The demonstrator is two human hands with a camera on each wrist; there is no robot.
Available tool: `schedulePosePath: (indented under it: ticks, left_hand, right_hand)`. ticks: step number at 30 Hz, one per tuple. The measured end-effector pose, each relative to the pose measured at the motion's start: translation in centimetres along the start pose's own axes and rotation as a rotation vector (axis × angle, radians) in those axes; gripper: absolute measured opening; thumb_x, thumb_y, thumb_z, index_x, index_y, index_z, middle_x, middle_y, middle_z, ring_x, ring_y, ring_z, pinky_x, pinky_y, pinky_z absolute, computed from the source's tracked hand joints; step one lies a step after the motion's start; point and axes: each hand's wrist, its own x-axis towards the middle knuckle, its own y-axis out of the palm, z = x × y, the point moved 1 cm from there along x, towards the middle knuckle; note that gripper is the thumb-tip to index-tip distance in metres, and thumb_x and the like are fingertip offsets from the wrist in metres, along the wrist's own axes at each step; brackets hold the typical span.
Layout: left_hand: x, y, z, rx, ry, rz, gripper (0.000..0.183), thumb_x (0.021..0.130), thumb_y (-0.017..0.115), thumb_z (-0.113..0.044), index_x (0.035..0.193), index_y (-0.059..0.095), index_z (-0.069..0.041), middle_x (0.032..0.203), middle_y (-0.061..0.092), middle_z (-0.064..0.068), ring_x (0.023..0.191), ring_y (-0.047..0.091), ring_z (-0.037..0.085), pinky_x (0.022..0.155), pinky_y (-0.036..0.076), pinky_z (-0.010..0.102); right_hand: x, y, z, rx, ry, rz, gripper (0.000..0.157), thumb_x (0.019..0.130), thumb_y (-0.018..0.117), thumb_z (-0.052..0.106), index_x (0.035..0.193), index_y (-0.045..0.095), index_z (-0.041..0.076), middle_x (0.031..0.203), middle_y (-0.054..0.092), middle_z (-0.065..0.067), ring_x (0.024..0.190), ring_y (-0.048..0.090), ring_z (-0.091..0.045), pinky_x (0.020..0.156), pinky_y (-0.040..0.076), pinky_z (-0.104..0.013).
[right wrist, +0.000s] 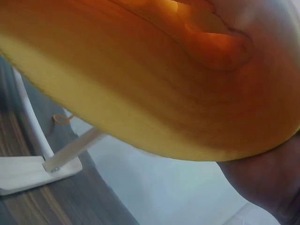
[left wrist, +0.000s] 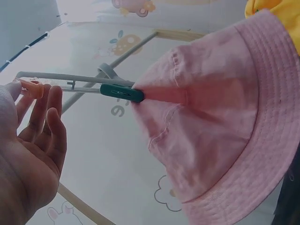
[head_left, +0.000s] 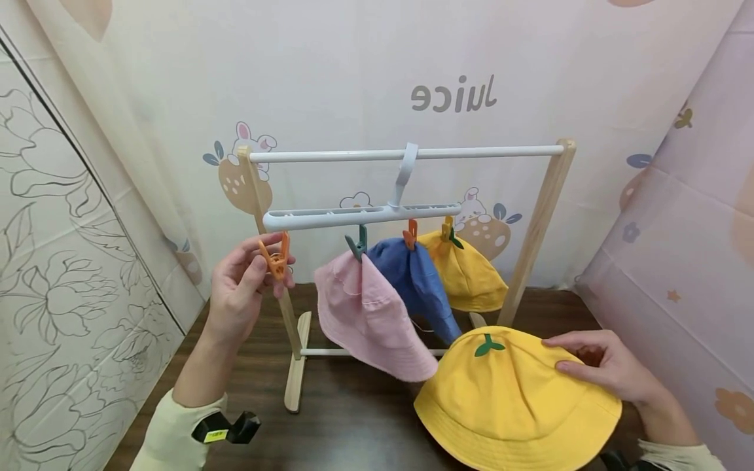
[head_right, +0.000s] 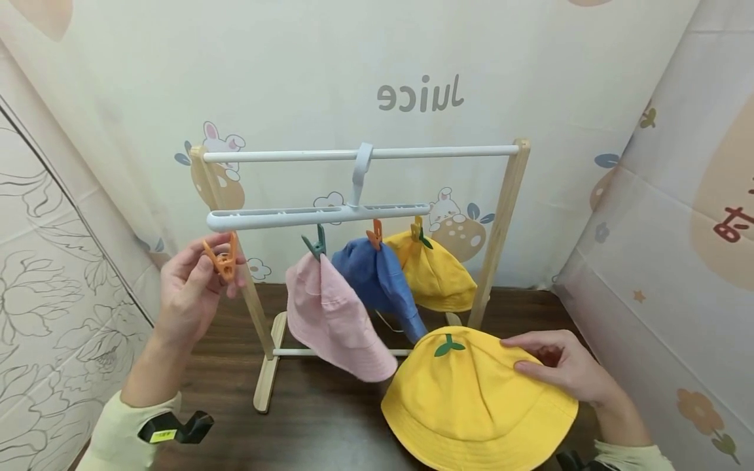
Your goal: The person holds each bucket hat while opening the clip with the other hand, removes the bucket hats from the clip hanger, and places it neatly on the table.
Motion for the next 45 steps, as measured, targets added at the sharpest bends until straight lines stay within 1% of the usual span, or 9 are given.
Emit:
schedulePosePath:
  ticks: [2,9,13,17,23,27,34,41,45]
  left_hand:
    - [0.0,-0.1,0.0,0.005,0.0,-0.004,0.034,0.118,0.052,-0.009,0.139,0.075,-0.021,0.113,0.084,-0.007,0.08,0.078,0.005,0.064,0.056,0.014]
    - [0.2,-0.1,-0.2,-0.014,0.003,-0.009,0.033,0.116,0.055,-0.005,0.139,0.076,-0.017,0.112,0.085,-0.004,0.08,0.078,0.007,0.065,0.058,0.015]
    - [0.3,-0.1,-0.3,-0.036,0.018,-0.005,0.036,0.114,0.052,0.0,0.14,0.075,-0.01,0.112,0.085,-0.001,0.079,0.078,0.009,0.066,0.059,0.016]
    - [0.3,-0.1,-0.3,-0.041,0.031,-0.006,0.039,0.112,0.05,0.003,0.141,0.074,-0.007,0.113,0.085,0.001,0.079,0.076,0.009,0.066,0.06,0.017]
    - [0.2,-0.2,-0.3,-0.038,0.036,-0.013,0.041,0.111,0.048,0.006,0.141,0.074,-0.007,0.114,0.085,0.002,0.079,0.077,0.009,0.066,0.059,0.017]
    - [0.2,-0.3,-0.4,-0.049,0.042,-0.019,0.044,0.109,0.046,0.009,0.141,0.074,-0.006,0.114,0.084,0.003,0.079,0.076,0.01,0.065,0.058,0.016]
    - [0.3,-0.3,-0.5,-0.072,0.053,-0.026,0.057,0.097,0.044,0.019,0.139,0.075,-0.006,0.116,0.085,0.005,0.079,0.076,0.012,0.065,0.058,0.017]
    - [0.4,-0.3,-0.5,-0.069,0.063,-0.03,0.058,0.096,0.044,0.019,0.137,0.076,-0.006,0.118,0.085,0.006,0.08,0.077,0.011,0.065,0.057,0.017]
    - [0.3,-0.3,-0.5,-0.064,0.064,-0.03,0.058,0.095,0.043,0.02,0.135,0.076,-0.006,0.119,0.085,0.007,0.08,0.077,0.011,0.065,0.057,0.017]
  right_hand:
    - [-0.3,-0.4,-0.3,0.018,-0.009,-0.01,0.068,0.082,0.052,-0.043,0.139,0.07,-0.012,0.135,0.084,-0.005,0.103,0.084,-0.007,0.077,0.067,-0.023]
    - [-1.2,-1.3,-0.3,-0.012,0.014,-0.06,0.066,0.083,0.055,-0.042,0.138,0.072,-0.01,0.136,0.084,-0.002,0.102,0.083,-0.004,0.077,0.066,-0.02]
    - [-1.7,-1.7,0.1,-0.017,0.072,-0.063,0.068,0.086,0.054,-0.04,0.141,0.073,-0.004,0.135,0.084,0.003,0.1,0.084,-0.004,0.074,0.067,-0.022]
    - [-2.0,-2.2,0.5,-0.036,0.153,-0.066,0.071,0.09,0.053,-0.037,0.142,0.076,0.007,0.126,0.087,0.008,0.088,0.084,-0.004,0.065,0.066,-0.025]
    - [-2.6,-2.8,0.5,0.031,0.22,-0.066,0.074,0.096,0.049,-0.034,0.146,0.075,0.014,0.111,0.089,0.001,0.081,0.086,-0.014,0.058,0.066,-0.033]
    - [-2.9,-3.2,0.3,0.055,0.236,-0.075,0.075,0.097,0.046,-0.033,0.147,0.075,0.016,0.108,0.09,-0.002,0.08,0.086,-0.018,0.057,0.066,-0.036]
    - [-3.7,-4.2,-0.4,0.08,0.241,-0.101,0.074,0.099,0.044,-0.032,0.149,0.072,0.013,0.104,0.089,-0.006,0.079,0.086,-0.019,0.056,0.065,-0.037]
    - [-4.2,-5.1,-0.8,0.1,0.267,-0.113,0.073,0.102,0.041,-0.03,0.153,0.07,0.015,0.105,0.089,-0.008,0.08,0.087,-0.022,0.057,0.066,-0.039]
    - [-4.4,-5.5,-0.7,0.096,0.318,-0.126,0.072,0.105,0.04,-0.026,0.153,0.071,0.019,0.104,0.089,-0.009,0.079,0.086,-0.025,0.057,0.066,-0.043]
